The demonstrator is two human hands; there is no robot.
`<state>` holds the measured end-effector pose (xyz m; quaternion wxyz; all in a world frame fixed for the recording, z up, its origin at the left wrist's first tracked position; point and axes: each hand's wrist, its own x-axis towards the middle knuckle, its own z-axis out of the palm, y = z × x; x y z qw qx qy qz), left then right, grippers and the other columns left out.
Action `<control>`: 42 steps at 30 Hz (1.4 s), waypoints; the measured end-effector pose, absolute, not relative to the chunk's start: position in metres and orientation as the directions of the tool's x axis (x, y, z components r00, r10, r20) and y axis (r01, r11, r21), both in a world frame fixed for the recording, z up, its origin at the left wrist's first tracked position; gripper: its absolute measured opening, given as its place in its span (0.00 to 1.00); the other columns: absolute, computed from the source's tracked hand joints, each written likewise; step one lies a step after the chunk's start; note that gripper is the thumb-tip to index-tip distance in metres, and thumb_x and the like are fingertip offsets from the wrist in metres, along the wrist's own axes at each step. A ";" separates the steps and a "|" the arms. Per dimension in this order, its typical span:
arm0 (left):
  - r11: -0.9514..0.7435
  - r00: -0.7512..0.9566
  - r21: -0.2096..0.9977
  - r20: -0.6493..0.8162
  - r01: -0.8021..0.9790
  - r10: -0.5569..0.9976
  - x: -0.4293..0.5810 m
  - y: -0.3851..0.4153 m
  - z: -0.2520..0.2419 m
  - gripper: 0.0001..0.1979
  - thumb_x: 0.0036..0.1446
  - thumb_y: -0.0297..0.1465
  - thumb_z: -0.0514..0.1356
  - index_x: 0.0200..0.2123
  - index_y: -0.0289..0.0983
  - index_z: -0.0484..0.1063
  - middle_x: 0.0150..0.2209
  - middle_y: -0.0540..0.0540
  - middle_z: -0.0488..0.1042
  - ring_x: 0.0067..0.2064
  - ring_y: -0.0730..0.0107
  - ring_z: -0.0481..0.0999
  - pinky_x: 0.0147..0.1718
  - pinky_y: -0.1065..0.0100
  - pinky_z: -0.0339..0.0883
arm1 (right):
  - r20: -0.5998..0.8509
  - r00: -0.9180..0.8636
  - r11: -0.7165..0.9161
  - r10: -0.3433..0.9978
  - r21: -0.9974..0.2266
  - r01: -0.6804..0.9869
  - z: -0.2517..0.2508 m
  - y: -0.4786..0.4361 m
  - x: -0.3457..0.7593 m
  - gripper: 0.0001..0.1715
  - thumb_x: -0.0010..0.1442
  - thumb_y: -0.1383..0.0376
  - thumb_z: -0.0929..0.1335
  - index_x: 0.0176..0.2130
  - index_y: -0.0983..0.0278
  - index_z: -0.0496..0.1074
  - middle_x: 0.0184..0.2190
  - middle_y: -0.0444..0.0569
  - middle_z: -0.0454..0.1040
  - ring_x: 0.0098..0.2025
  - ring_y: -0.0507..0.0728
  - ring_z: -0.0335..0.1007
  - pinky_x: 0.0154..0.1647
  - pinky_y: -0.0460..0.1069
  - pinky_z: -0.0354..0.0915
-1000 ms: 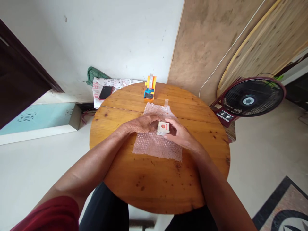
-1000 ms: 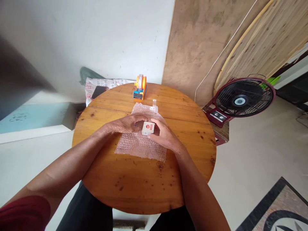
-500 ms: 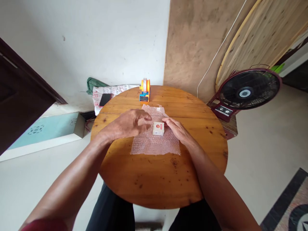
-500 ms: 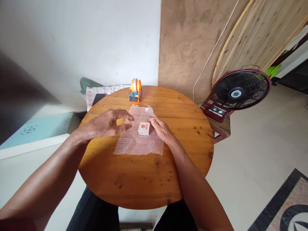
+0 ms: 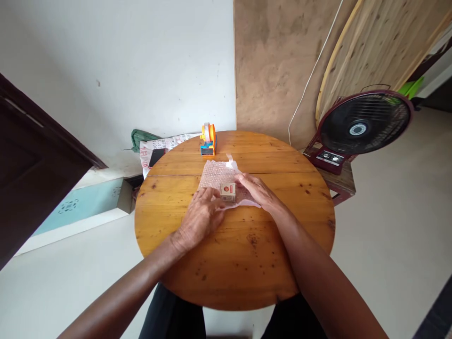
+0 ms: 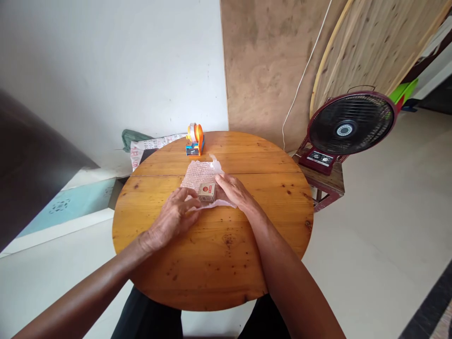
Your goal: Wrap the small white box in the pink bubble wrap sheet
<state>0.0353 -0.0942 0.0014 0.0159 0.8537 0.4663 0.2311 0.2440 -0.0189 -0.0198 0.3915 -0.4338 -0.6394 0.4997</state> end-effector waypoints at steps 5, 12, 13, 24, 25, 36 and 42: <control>-0.518 0.421 0.395 0.310 0.759 0.852 0.039 -0.058 0.020 0.07 0.58 0.29 0.58 0.32 0.36 0.76 0.42 0.41 0.76 0.43 0.61 0.74 0.45 0.61 0.66 | -0.026 -0.318 -0.022 0.948 -1.000 0.017 0.004 -0.026 0.252 0.34 0.57 0.38 0.64 0.48 0.60 0.75 0.44 0.51 0.78 0.50 0.62 0.72 0.54 0.57 0.63; -0.268 0.300 0.696 0.079 0.666 0.951 0.046 -0.035 0.018 0.09 0.54 0.33 0.60 0.35 0.34 0.77 0.32 0.46 0.77 0.32 0.68 0.73 0.30 0.69 0.62 | -0.013 -0.271 0.077 0.962 -0.945 0.317 0.004 -0.031 0.247 0.19 0.49 0.56 0.73 0.41 0.62 0.76 0.34 0.46 0.77 0.35 0.56 0.71 0.37 0.50 0.64; -0.244 0.294 0.738 0.065 0.629 0.954 0.046 -0.034 0.015 0.10 0.53 0.33 0.60 0.35 0.33 0.77 0.31 0.46 0.77 0.31 0.69 0.72 0.30 0.70 0.62 | -0.016 -0.257 0.070 0.966 -0.944 0.323 0.002 -0.031 0.245 0.16 0.50 0.57 0.72 0.37 0.63 0.75 0.29 0.45 0.75 0.31 0.54 0.70 0.33 0.48 0.63; -0.035 0.302 0.934 -0.079 0.355 0.950 0.042 -0.045 0.015 0.13 0.44 0.38 0.66 0.26 0.33 0.72 0.23 0.51 0.68 0.25 0.77 0.62 0.24 0.73 0.54 | -0.007 -0.278 0.102 0.961 -0.920 0.379 0.002 -0.034 0.243 0.12 0.50 0.57 0.71 0.26 0.65 0.73 0.20 0.41 0.67 0.23 0.49 0.58 0.24 0.45 0.53; -0.039 0.300 0.934 -0.074 0.356 0.951 0.042 -0.047 0.014 0.13 0.44 0.38 0.66 0.26 0.33 0.72 0.23 0.51 0.68 0.25 0.77 0.62 0.24 0.73 0.54 | -0.006 -0.292 0.112 0.957 -0.916 0.386 0.002 -0.035 0.244 0.12 0.50 0.58 0.71 0.26 0.65 0.73 0.20 0.41 0.67 0.23 0.49 0.58 0.23 0.45 0.53; 0.016 0.223 0.932 -0.103 0.363 0.969 0.046 -0.051 0.014 0.11 0.43 0.36 0.65 0.24 0.33 0.71 0.23 0.51 0.67 0.24 0.78 0.60 0.22 0.73 0.51 | -0.024 -0.275 0.099 0.961 -0.899 0.426 0.001 -0.034 0.241 0.11 0.51 0.59 0.70 0.25 0.64 0.72 0.19 0.41 0.66 0.22 0.49 0.57 0.22 0.45 0.52; 0.040 0.211 0.937 -0.119 0.346 0.970 0.043 -0.050 0.011 0.11 0.43 0.35 0.65 0.23 0.34 0.68 0.20 0.54 0.62 0.22 0.80 0.56 0.20 0.74 0.48 | 0.005 -0.244 0.110 0.970 -0.902 0.418 -0.005 -0.033 0.240 0.11 0.51 0.58 0.69 0.26 0.63 0.70 0.18 0.39 0.65 0.21 0.49 0.57 0.23 0.46 0.52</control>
